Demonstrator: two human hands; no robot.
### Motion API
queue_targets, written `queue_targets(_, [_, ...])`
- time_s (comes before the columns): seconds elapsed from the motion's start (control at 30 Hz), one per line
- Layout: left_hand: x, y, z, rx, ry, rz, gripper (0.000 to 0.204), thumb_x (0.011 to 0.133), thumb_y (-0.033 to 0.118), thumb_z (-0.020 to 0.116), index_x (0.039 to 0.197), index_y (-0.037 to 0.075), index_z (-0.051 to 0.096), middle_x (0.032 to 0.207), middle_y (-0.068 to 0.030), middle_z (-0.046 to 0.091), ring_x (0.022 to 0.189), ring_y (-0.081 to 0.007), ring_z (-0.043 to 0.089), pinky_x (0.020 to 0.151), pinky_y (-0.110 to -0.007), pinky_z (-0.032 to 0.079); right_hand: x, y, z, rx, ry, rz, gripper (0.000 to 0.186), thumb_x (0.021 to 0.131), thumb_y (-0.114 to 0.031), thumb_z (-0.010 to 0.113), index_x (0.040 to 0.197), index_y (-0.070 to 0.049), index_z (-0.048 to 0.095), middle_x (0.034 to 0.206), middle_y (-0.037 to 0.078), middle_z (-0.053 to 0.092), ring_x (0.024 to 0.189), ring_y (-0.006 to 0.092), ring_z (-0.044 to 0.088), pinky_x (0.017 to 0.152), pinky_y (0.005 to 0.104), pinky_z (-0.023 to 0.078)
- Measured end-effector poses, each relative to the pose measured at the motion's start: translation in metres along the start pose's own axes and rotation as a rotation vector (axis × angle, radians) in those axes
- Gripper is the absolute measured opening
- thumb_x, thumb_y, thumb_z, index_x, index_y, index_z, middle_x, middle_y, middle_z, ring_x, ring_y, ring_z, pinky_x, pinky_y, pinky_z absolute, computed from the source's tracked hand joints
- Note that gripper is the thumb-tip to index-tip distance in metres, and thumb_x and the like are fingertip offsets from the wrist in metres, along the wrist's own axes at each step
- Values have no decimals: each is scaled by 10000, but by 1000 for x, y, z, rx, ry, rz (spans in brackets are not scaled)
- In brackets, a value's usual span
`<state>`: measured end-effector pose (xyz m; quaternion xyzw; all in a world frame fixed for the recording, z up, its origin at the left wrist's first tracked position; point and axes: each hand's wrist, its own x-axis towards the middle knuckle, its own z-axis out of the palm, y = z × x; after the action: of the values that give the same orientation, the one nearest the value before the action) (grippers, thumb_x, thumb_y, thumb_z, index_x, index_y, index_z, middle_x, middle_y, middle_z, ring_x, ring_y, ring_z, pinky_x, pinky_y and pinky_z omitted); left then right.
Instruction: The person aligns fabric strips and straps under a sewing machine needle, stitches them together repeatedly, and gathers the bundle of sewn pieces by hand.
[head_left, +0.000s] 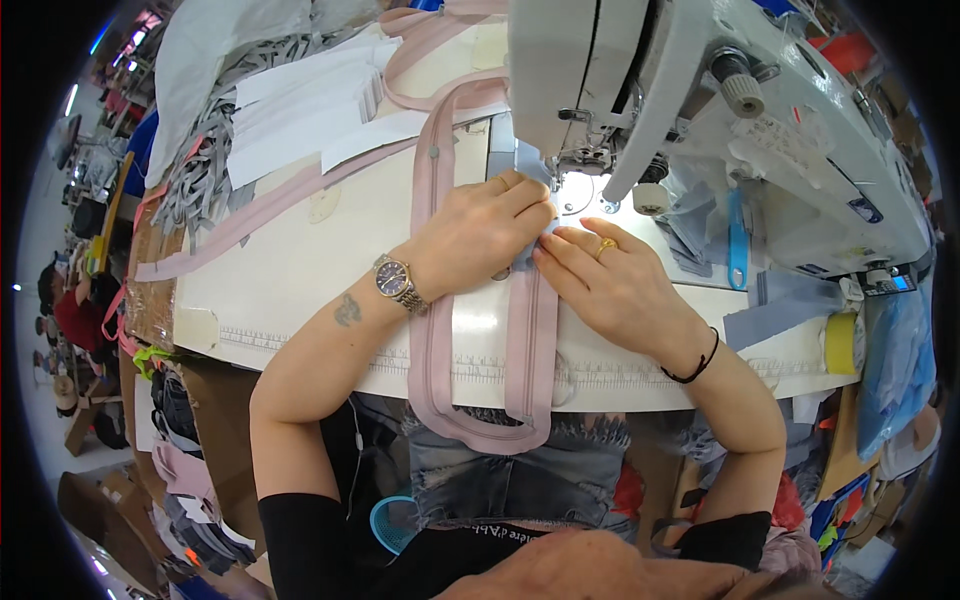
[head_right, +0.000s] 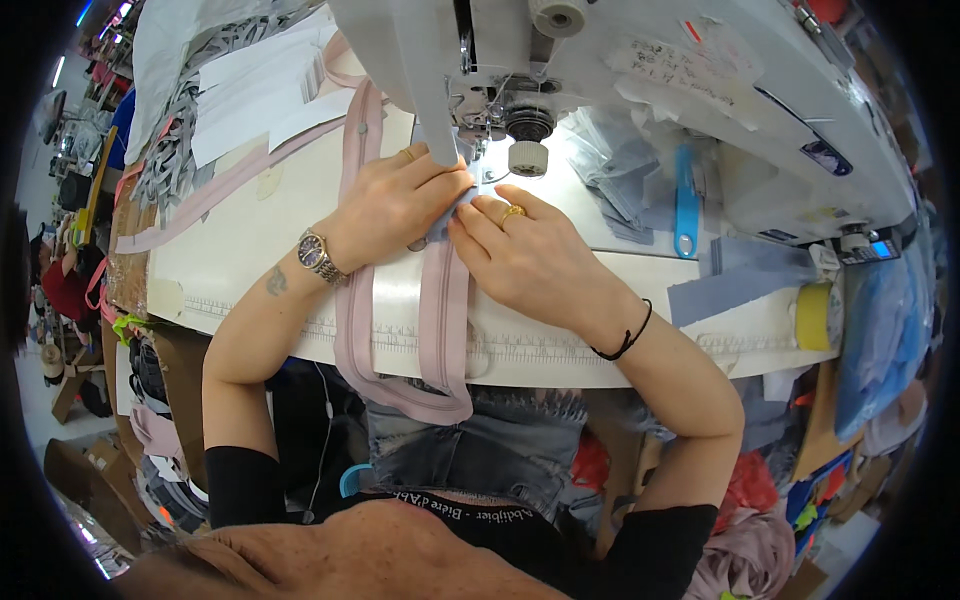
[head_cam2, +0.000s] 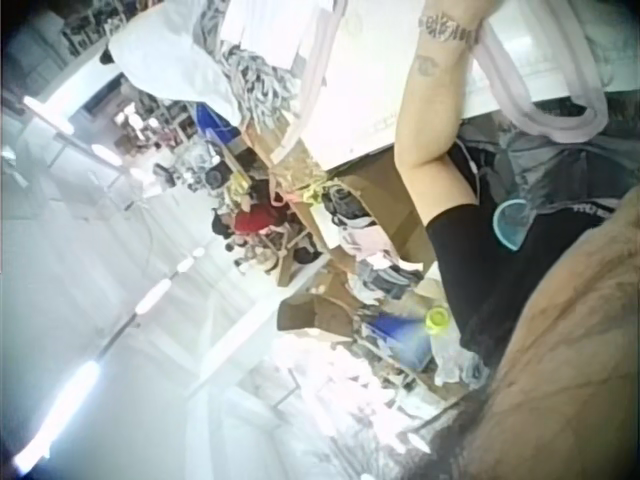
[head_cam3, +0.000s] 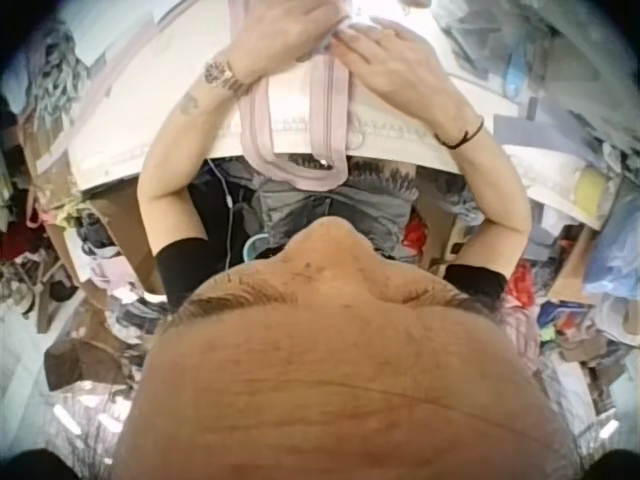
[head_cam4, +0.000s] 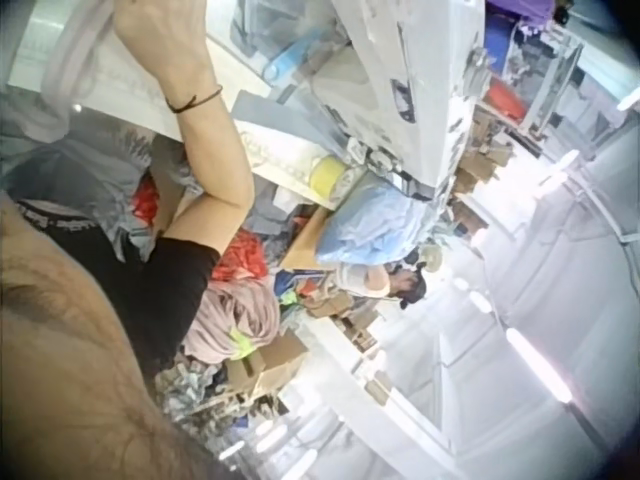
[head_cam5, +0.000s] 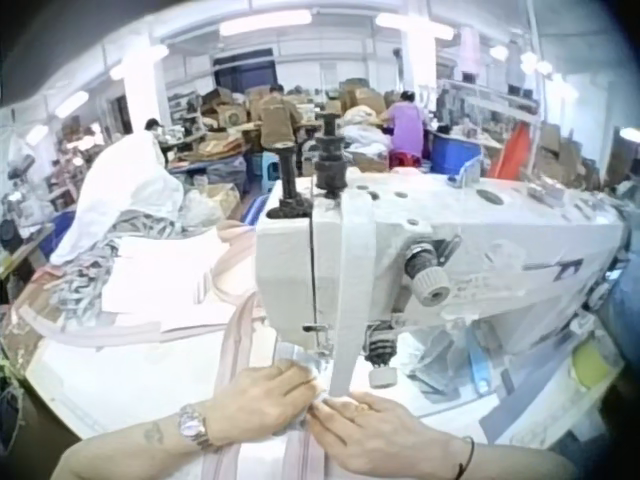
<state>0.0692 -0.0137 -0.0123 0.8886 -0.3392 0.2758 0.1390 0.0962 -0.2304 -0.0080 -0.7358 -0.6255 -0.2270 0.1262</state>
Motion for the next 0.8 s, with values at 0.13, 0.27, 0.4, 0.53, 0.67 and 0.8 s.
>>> queue_targets(0.13, [-1,1,0,-20,-5,-3,183,762,66,665,938,28,631,985,-84,654,920,-243,672,708,-327,574,-2,-3,-2,45,-3,-16,256,793,-86,659,1037,-19,694,1108,85,685,1057,224,658,985,408,513])
queue_targets(0.27, [-3,3,-3,-45,-12,-27,152,821,81,671,955,12,657,992,-92,669,921,-244,681,723,-331,576,-1,-6,-7,49,-1,-38,241,778,-84,676,1010,-23,696,1112,92,686,1055,222,665,973,411,522])
queue_targets(0.4, [-4,0,-6,-28,-28,-50,161,846,94,679,973,-1,656,1040,-105,675,946,-251,683,735,-334,578,-2,-7,-1,48,29,-20,241,780,-86,677,1013,-27,694,1146,94,679,1067,223,664,977,408,521])
queue_targets(0.53, [-1,-5,-4,-43,-37,-80,197,844,91,678,1011,-10,653,1091,-119,667,982,-255,674,766,-338,573,-5,-2,3,100,19,49,256,795,-90,657,1041,-24,681,1199,120,655,1108,245,654,978,409,517])
queue_targets(0.67, [-4,-11,-1,-2,-47,-123,266,837,69,669,1086,-23,650,1157,-135,654,1077,-285,639,922,-372,522,-1,1,8,185,-43,158,350,803,-93,708,1146,-40,666,1296,139,618,1208,292,609,1023,439,489])
queue_targets(0.8, [-6,-12,4,-20,-36,-148,295,837,53,651,1119,-33,647,1185,-144,649,1143,-299,608,1008,-395,472,1,4,6,210,-42,197,399,806,-97,707,1194,-26,650,1348,149,590,1240,305,586,1043,452,473])
